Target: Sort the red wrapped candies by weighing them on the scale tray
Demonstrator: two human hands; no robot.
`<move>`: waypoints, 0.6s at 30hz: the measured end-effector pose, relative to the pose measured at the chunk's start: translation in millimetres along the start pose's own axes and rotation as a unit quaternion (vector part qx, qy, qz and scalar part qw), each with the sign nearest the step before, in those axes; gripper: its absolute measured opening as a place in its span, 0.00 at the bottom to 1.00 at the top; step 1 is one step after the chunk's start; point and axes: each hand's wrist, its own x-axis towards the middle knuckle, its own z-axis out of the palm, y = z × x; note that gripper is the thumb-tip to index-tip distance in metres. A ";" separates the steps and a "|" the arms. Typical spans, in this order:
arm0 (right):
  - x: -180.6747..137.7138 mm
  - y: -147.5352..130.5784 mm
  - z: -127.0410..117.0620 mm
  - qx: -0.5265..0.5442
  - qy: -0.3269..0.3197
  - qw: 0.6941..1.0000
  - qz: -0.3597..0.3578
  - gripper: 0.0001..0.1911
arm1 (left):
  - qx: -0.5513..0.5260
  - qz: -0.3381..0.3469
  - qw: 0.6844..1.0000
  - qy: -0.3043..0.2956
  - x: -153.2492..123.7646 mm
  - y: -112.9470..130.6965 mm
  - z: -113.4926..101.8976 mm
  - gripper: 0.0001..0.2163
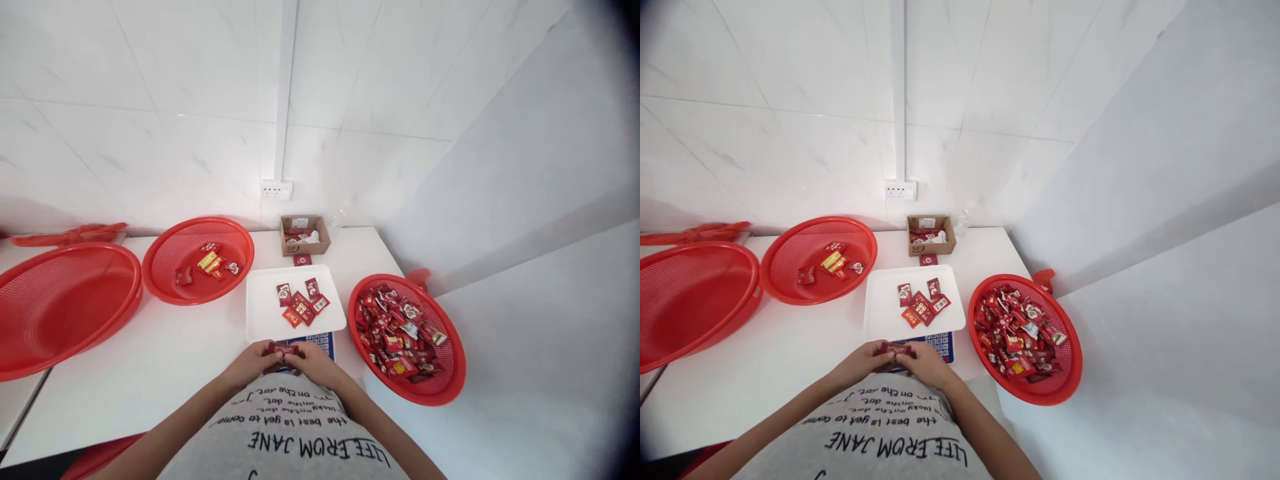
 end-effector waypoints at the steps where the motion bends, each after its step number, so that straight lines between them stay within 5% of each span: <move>1: -3.4 0.6 1.0 0.010 0.000 1.000 0.011 0.11 | 0.017 0.008 1.000 -0.007 -0.3 -0.3 1.1 0.17; 4: -13.2 7.4 -7.0 0.050 0.056 0.996 0.047 0.14 | 0.051 0.008 0.999 0.017 -1.4 -0.3 -0.9 0.15; 7: -24.7 22.2 -28.2 0.154 0.178 0.969 0.075 0.19 | 0.106 0.020 0.990 0.096 0.0 0.4 -18.0 0.14; 9: -34.3 34.9 -45.5 0.250 0.302 0.915 0.089 0.23 | 0.169 0.063 0.967 0.179 2.5 2.0 -40.5 0.14; 12: -50.4 52.9 -68.8 0.345 0.438 0.826 0.080 0.26 | 0.285 0.129 0.892 0.326 5.9 7.9 -86.6 0.16; 15: -64.4 67.9 -83.4 0.259 0.495 0.824 0.091 0.33 | 0.416 0.151 0.795 0.414 5.3 15.4 -134.2 0.21; 18: -72.2 83.3 -88.7 0.052 0.511 0.844 0.152 0.34 | 0.508 0.053 0.762 0.398 -2.6 19.8 -169.0 0.19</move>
